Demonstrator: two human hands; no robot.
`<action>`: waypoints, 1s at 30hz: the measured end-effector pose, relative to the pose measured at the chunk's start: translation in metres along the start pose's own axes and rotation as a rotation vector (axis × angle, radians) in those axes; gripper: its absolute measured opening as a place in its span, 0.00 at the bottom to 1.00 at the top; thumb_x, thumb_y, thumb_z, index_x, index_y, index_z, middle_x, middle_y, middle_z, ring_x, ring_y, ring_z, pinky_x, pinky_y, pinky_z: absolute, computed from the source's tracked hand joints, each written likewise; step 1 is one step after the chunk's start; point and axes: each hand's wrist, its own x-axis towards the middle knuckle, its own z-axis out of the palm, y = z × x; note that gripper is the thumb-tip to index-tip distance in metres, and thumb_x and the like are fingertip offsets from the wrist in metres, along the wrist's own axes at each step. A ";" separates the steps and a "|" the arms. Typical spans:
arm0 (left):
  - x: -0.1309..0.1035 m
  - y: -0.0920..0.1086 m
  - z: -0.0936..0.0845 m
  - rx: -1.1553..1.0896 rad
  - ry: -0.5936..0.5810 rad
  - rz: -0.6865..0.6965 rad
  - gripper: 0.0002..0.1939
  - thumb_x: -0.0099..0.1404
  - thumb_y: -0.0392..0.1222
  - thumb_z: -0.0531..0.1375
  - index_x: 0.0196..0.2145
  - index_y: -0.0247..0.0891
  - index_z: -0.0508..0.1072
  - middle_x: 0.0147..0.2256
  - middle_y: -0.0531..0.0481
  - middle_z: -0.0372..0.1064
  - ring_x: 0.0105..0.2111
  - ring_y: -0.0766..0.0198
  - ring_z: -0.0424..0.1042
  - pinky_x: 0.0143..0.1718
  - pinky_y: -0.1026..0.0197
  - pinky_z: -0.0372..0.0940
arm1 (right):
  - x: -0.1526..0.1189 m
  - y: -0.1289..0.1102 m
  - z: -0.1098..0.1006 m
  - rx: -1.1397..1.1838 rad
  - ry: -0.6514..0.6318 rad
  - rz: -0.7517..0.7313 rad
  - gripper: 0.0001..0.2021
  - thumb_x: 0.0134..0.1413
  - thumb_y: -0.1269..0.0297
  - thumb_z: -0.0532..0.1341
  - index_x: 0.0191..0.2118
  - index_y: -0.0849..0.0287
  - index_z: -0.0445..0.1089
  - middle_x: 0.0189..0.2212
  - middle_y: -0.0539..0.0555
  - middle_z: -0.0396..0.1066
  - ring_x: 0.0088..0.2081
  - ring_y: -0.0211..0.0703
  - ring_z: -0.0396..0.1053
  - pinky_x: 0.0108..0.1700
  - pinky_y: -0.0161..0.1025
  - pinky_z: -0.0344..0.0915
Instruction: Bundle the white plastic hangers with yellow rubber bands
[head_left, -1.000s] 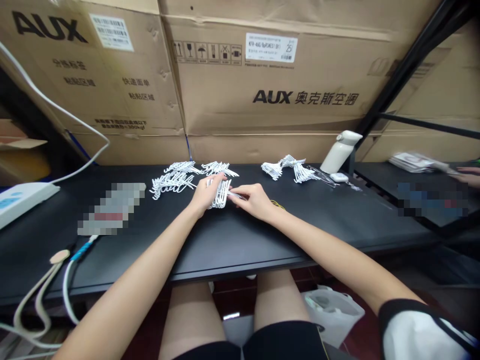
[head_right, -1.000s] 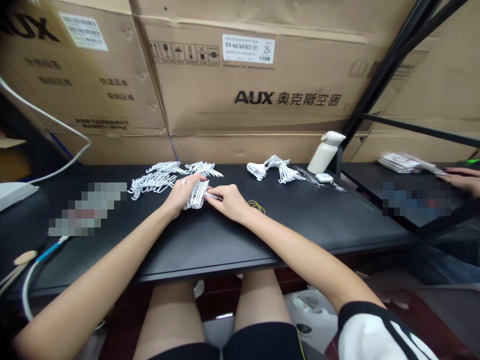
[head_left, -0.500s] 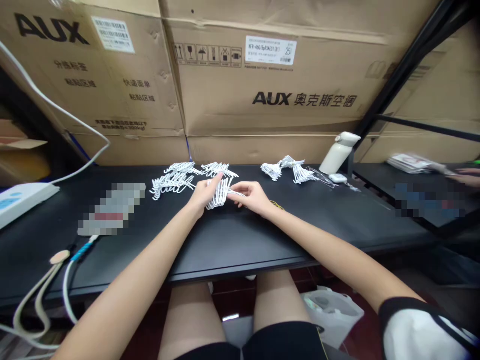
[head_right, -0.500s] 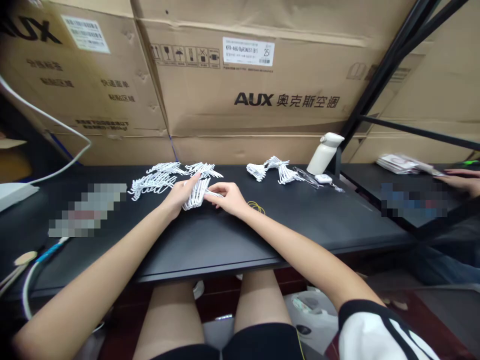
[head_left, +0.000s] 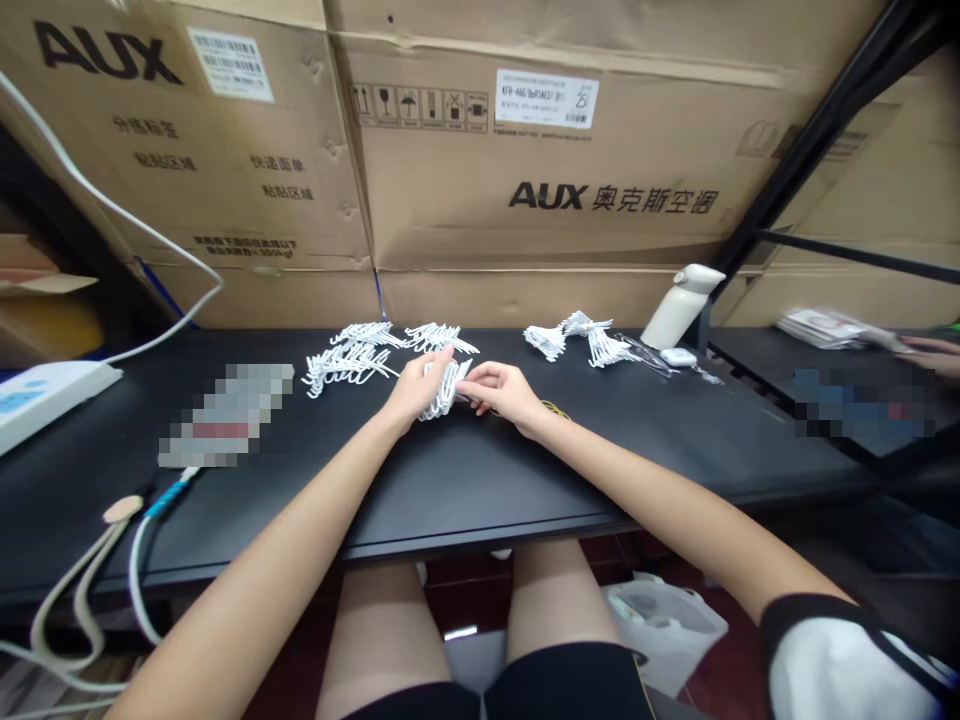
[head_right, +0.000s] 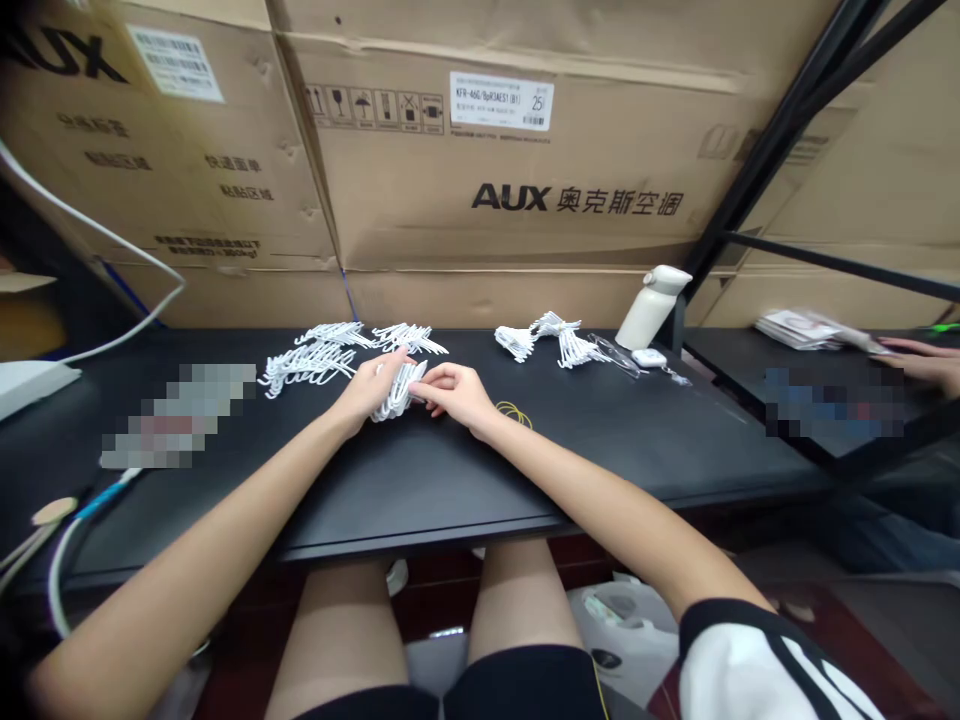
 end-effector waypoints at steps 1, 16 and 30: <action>-0.001 0.001 0.001 -0.068 -0.044 -0.040 0.26 0.59 0.63 0.57 0.37 0.34 0.74 0.25 0.47 0.72 0.25 0.59 0.71 0.28 0.60 0.66 | 0.001 -0.001 0.000 0.035 0.010 0.027 0.18 0.36 0.59 0.72 0.32 0.62 0.68 0.23 0.50 0.73 0.24 0.33 0.69 0.25 0.30 0.67; -0.004 0.003 -0.002 -0.260 -0.122 -0.023 0.28 0.48 0.56 0.68 0.43 0.34 0.78 0.40 0.42 0.76 0.40 0.54 0.74 0.41 0.56 0.68 | -0.001 -0.015 -0.005 -0.037 -0.187 -0.113 0.18 0.45 0.55 0.67 0.38 0.64 0.74 0.27 0.51 0.71 0.27 0.35 0.66 0.32 0.34 0.64; -0.002 -0.003 -0.001 -0.126 -0.075 0.116 0.23 0.53 0.55 0.65 0.39 0.34 0.79 0.37 0.43 0.76 0.35 0.57 0.73 0.35 0.60 0.66 | -0.006 -0.008 -0.007 -0.433 -0.168 -0.283 0.22 0.57 0.51 0.57 0.51 0.61 0.70 0.19 0.48 0.70 0.23 0.40 0.72 0.35 0.36 0.68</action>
